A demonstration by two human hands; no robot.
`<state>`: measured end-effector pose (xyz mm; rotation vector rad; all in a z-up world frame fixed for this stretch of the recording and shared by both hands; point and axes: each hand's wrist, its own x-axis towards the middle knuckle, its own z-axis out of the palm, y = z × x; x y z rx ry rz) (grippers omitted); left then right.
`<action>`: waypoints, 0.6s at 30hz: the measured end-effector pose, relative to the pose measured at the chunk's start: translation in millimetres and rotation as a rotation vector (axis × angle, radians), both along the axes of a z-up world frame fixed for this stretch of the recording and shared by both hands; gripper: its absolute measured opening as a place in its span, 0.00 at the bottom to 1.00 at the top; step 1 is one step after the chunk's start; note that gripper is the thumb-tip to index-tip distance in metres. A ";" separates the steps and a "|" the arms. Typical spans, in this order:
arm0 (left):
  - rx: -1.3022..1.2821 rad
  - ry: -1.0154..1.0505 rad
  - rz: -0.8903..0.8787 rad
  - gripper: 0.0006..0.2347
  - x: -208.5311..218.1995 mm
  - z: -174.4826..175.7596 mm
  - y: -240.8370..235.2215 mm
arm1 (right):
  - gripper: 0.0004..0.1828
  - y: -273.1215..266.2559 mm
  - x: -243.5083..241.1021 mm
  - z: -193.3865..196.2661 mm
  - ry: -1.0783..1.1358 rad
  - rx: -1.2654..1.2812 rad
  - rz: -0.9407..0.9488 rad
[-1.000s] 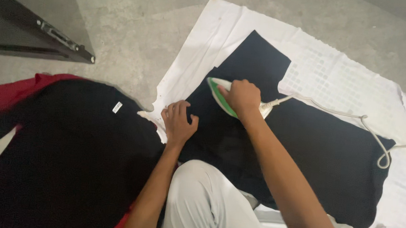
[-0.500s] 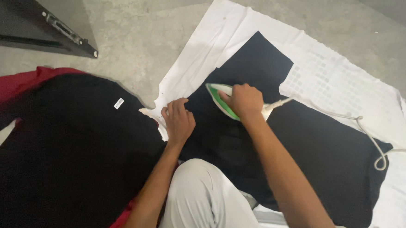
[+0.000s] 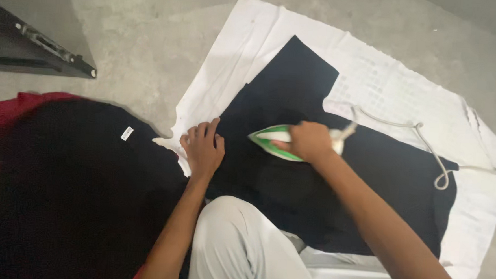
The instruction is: The person irons a black t-shirt laid on a white cloth on the floor, smoothing the fabric and using a green and white iron. The person flips the shirt to iron the other side and then places it on a pile of other clothes.
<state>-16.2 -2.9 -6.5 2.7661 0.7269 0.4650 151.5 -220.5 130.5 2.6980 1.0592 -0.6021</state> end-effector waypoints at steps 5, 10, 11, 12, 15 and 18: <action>0.086 -0.112 -0.001 0.15 3.5 -15.9 3.7 | 0.45 -93.9 47.5 -10.1 -0.070 0.018 -0.389; 0.192 -0.165 -0.039 0.16 2.7 -15.5 2.1 | 0.46 -109.9 60.2 5.3 -0.094 -0.054 -0.466; 0.211 -0.173 -0.041 0.15 3.2 -18.6 2.4 | 0.46 -101.3 65.3 3.6 -0.091 -0.011 -0.431; 0.231 -0.186 -0.045 0.14 7.4 -21.4 3.8 | 0.47 -92.6 72.2 3.0 -0.092 0.032 -0.399; 0.267 -0.186 -0.038 0.14 6.9 -20.0 3.7 | 0.44 -29.7 85.4 11.4 -0.105 0.106 -0.265; 0.250 -0.165 -0.028 0.15 5.6 -26.4 4.2 | 0.42 26.6 101.6 9.4 -0.102 0.107 -0.104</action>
